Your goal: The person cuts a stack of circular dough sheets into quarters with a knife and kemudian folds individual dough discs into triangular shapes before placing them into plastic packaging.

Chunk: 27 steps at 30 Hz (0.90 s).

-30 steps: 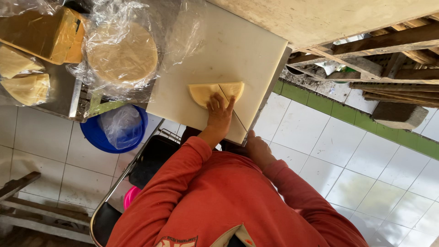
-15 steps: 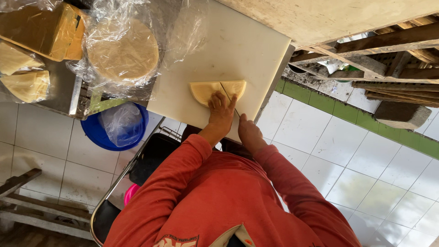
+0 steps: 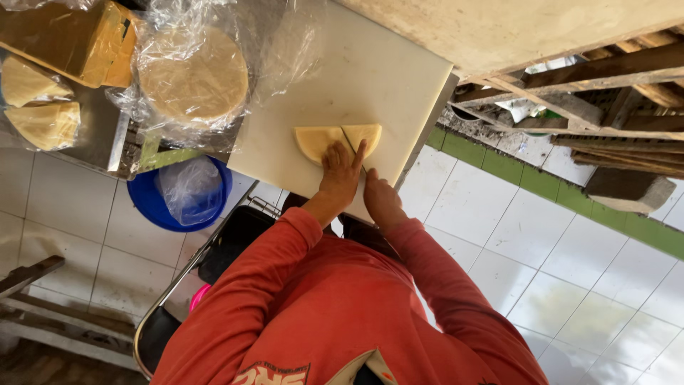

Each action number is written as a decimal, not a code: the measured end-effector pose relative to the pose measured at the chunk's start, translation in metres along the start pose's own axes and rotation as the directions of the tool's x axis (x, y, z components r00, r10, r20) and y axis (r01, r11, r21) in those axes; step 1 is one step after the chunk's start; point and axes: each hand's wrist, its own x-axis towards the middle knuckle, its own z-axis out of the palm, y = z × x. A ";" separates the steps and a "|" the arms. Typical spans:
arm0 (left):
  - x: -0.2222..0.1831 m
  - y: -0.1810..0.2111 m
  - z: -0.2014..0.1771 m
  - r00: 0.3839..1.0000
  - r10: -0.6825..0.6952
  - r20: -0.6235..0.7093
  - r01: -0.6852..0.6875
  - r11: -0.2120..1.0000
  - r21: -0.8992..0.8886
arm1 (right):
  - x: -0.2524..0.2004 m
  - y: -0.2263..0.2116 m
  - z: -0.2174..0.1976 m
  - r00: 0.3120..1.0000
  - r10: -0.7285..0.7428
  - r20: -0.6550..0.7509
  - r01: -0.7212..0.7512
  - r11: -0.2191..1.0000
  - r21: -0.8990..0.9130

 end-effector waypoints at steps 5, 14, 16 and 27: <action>-0.004 -0.008 0.003 0.996 0.035 -0.081 -0.042 0.996 -0.084 | -0.045 0.032 0.008 0.991 0.062 0.119 -0.052 0.995 -0.085; 0.000 -0.124 0.000 0.873 -0.180 -0.453 -0.019 0.916 -0.400 | -0.134 0.062 0.041 0.923 0.377 0.080 -0.378 0.926 -0.002; 0.013 -0.140 -0.006 0.925 -0.143 -0.352 -0.042 0.882 -0.468 | -0.139 0.048 0.050 0.894 0.447 0.018 -0.447 0.890 0.085; 0.051 -0.156 -0.022 0.996 -0.011 -0.087 -0.025 0.914 -0.405 | -0.131 -0.050 0.076 0.772 0.632 -0.068 -0.522 0.691 0.500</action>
